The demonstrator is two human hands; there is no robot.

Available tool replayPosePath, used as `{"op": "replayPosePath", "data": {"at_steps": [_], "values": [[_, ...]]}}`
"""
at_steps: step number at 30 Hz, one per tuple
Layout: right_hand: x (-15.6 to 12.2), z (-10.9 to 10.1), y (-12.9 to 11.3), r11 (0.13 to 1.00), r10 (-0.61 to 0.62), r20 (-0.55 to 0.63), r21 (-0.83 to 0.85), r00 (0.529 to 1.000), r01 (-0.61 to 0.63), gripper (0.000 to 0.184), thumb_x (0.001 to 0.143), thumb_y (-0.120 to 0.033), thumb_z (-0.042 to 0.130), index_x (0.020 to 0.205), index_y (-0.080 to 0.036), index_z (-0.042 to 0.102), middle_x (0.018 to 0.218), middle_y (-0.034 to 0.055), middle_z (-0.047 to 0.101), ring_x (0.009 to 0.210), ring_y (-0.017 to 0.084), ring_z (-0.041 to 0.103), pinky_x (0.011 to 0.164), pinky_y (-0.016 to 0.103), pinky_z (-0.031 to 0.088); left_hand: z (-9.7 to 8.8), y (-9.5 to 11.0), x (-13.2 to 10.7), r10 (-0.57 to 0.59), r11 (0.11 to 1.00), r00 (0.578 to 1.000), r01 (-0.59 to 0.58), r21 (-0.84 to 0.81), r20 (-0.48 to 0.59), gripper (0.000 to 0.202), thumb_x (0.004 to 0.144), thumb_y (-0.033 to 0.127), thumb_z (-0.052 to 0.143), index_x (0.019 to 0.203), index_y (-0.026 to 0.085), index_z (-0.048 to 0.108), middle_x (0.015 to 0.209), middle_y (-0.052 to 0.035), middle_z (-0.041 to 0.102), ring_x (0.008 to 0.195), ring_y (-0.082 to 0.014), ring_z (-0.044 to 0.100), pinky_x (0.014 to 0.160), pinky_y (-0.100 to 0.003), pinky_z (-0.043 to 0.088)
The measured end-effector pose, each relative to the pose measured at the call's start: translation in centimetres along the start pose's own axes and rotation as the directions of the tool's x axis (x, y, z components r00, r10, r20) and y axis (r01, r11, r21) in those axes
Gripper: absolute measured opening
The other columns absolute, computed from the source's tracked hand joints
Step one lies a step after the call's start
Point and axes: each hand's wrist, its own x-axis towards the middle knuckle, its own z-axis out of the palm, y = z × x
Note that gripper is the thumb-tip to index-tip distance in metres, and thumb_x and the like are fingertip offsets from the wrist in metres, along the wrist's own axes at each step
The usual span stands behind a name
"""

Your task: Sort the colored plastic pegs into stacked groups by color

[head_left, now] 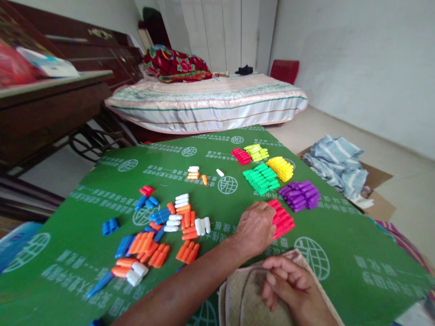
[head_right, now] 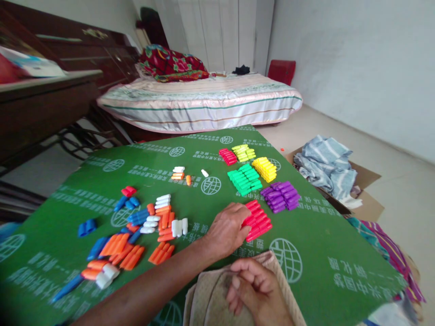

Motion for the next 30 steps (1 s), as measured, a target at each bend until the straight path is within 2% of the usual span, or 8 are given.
{"op": "replayPosePath", "data": {"at_steps": [9, 16, 24, 27, 30], "values": [[0.0, -0.2, 0.2, 1.000, -0.007, 0.014, -0.006, 1.000, 0.007, 0.037, 0.073, -0.048, 0.070, 0.089, -0.016, 0.062, 0.057, 0.0019, 0.065, 0.046, 0.012, 0.055, 0.046, 0.022, 0.041, 0.0, -0.1, 0.0, 0.002, 1.000, 1.000, -0.002, 0.020, -0.003, 0.009, 0.075, 0.017, 0.054, 0.084, 0.019, 0.054, 0.095, -0.0053, 0.059, 0.091, -0.0206, 0.051, 0.086, -0.034, 0.045], [0.0, -0.3, 0.4, 1.000, -0.018, 0.016, -0.003, 1.000, 0.018, 0.035, 0.074, -0.046, 0.069, 0.090, -0.016, 0.062, 0.058, 0.0016, 0.065, 0.046, 0.011, 0.054, 0.047, 0.022, 0.041, 0.1, -0.4, 0.0, 0.038, 0.999, 0.999, -0.038, 0.011, -0.012, 0.010, 0.075, 0.014, 0.052, 0.083, 0.018, 0.056, 0.091, -0.0044, 0.061, 0.088, -0.0187, 0.052, 0.085, -0.031, 0.045], [0.0, -0.2, 0.3, 1.000, -0.018, 0.018, 0.005, 1.000, 0.018, 0.034, 0.075, -0.045, 0.069, 0.091, -0.016, 0.062, 0.058, 0.0015, 0.065, 0.047, 0.010, 0.054, 0.048, 0.022, 0.042, 0.2, -0.4, -0.1, 0.060, 0.998, 0.996, -0.060, 0.004, -0.072, 0.010, 0.076, 0.019, 0.056, 0.085, 0.017, 0.059, 0.093, -0.0052, 0.063, 0.089, -0.0190, 0.055, 0.084, -0.031, 0.047], [-0.1, -0.2, 0.3, 1.000, -0.016, 0.011, 0.010, 1.000, 0.016, 0.034, 0.075, -0.045, 0.070, 0.090, -0.016, 0.062, 0.058, 0.0016, 0.065, 0.047, 0.011, 0.055, 0.048, 0.022, 0.042, -0.8, -1.5, -0.2, 0.043, 0.999, 0.991, -0.043, 0.003, -0.125, 0.012, 0.079, 0.023, 0.056, 0.089, 0.018, 0.060, 0.096, -0.0041, 0.064, 0.093, -0.0173, 0.056, 0.086, -0.029, 0.046], [-0.1, -0.1, 0.2, 1.000, -0.012, 0.007, 0.008, 1.000, 0.012, 0.035, 0.074, -0.045, 0.070, 0.090, -0.015, 0.062, 0.058, 0.0021, 0.065, 0.048, 0.011, 0.055, 0.047, 0.023, 0.043, -3.1, -4.3, -0.5, -0.045, 0.998, 0.978, 0.052, 0.031, -0.203, 0.016, 0.082, 0.026, 0.055, 0.094, 0.018, 0.060, 0.100, -0.0049, 0.065, 0.097, -0.0173, 0.058, 0.087, -0.029, 0.047]]}}
